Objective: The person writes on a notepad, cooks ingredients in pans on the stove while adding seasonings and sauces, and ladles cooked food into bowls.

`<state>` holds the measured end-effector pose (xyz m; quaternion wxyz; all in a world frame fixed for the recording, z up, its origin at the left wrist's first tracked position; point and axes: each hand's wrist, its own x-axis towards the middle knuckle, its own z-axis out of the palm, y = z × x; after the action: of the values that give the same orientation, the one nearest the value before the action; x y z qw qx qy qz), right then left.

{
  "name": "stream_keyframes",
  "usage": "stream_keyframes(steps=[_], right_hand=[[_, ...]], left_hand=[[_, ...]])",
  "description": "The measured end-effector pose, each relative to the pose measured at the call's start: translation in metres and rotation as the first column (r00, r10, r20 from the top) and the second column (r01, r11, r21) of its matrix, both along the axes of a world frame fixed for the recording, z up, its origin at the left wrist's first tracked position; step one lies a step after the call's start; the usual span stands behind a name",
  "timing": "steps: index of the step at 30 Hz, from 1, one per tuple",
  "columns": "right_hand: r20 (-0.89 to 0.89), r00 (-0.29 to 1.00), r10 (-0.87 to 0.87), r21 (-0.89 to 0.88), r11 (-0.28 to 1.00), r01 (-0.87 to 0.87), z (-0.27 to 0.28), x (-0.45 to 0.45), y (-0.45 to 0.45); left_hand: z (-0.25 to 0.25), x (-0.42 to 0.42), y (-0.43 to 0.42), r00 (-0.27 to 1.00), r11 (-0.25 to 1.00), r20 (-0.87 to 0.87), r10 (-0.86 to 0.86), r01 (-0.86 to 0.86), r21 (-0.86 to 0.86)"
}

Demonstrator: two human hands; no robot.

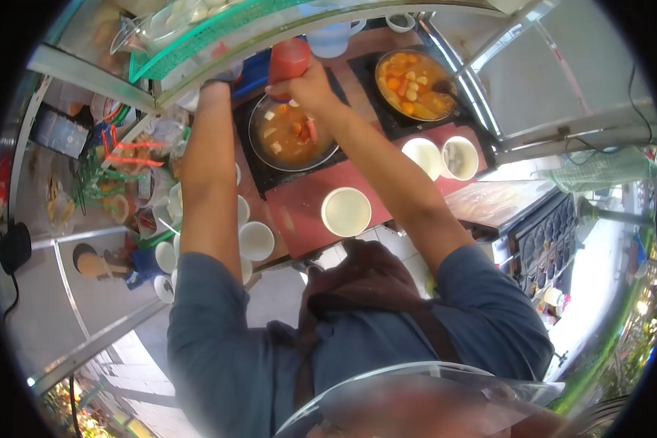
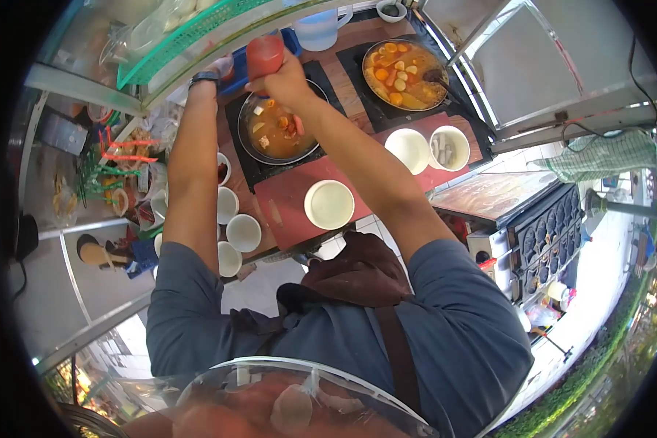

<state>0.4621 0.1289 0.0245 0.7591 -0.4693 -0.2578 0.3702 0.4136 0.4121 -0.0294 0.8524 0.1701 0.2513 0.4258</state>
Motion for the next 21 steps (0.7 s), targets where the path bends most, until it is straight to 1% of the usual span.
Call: stream_keyframes(steps=[1, 2, 4, 5, 6, 7, 8, 10, 11, 13, 14, 16, 17, 18, 20, 21], right_hand=[[0.158, 0.986, -0.052, -0.095, 0.993, 0.068, 0.003, 0.007, -0.006], [0.085, 0.996, -0.02, -0.179, 0.983, 0.035, 0.027, 0.006, -0.025], [0.015, 0.996, -0.086, -0.1, 0.991, 0.087, 0.02, 0.005, -0.033], [0.015, 0.997, -0.073, -0.094, 0.993, 0.074, 0.016, 0.008, -0.026], [0.05, 0.985, -0.166, -0.055, 0.984, 0.168, 0.01, 0.013, -0.015], [0.078, 0.963, -0.259, -0.015, 0.965, 0.261, 0.006, 0.01, -0.01], [0.049, 0.957, -0.285, 0.047, 0.958, 0.283, 0.022, 0.01, -0.018], [0.0, 0.962, -0.274, 0.096, 0.957, 0.272, 0.015, 0.019, -0.029], [0.007, 0.968, -0.249, 0.108, 0.963, 0.247, 0.022, 0.018, -0.027], [-0.092, 0.961, -0.259, 0.11, 0.957, 0.269, 0.023, 0.009, -0.038], [-0.091, 0.963, -0.253, 0.104, 0.959, 0.262, 0.023, 0.011, -0.039], [-0.076, 0.918, -0.39, 0.122, 0.91, 0.396, 0.028, 0.019, -0.029], [0.053, 0.92, -0.388, 0.081, 0.92, 0.384, 0.027, 0.02, -0.038], [0.059, 0.924, -0.379, 0.089, 0.923, 0.373, 0.024, 0.019, -0.044], [0.012, 0.938, -0.347, 0.1, 0.933, 0.345, 0.027, 0.001, -0.074], [0.002, 0.937, -0.349, 0.084, 0.934, 0.348, 0.032, -0.003, -0.085]], left_hand=[[-0.005, -0.003, -0.009, 1.0, 1.0, 0.019, 0.013, -0.013, 0.003], [-0.009, -0.011, -0.022, 0.999, 1.0, 0.046, 0.025, -0.026, 0.011], [-0.005, -0.045, -0.066, 0.98, 1.0, 0.199, 0.003, -0.005, 0.011], [0.004, -0.063, -0.095, 0.962, 0.999, 0.271, -0.043, 0.036, 0.034], [0.014, -0.08, -0.124, 0.937, 0.995, 0.337, -0.092, 0.077, 0.059], [0.014, -0.091, -0.153, 0.996, 0.984, 0.091, -0.022, 0.006, 0.177], [0.008, -0.093, -0.178, 0.96, 0.835, -0.133, 0.248, -0.142, 0.532], [0.029, -0.115, -0.21, 0.874, 0.729, -0.375, 0.308, 0.037, 0.684], [0.03, -0.116, -0.209, 0.87, 0.722, -0.363, 0.333, 0.012, 0.691], [0.025, -0.12, -0.217, 0.829, 0.802, -0.486, 0.275, 0.081, 0.592], [0.023, -0.118, -0.22, 0.828, 0.806, -0.488, 0.278, 0.076, 0.587], [0.028, -0.117, -0.219, 0.847, 0.794, -0.421, 0.324, -0.001, 0.608], [0.033, -0.118, -0.222, 0.867, 0.805, -0.405, 0.291, 0.007, 0.593], [0.039, -0.118, -0.22, 0.867, 0.802, -0.396, 0.302, -0.007, 0.597], [0.053, -0.118, -0.227, 0.792, 0.897, -0.592, 0.148, 0.144, 0.417], [0.065, -0.113, -0.232, 0.734, 0.885, -0.648, 0.201, 0.147, 0.441]])
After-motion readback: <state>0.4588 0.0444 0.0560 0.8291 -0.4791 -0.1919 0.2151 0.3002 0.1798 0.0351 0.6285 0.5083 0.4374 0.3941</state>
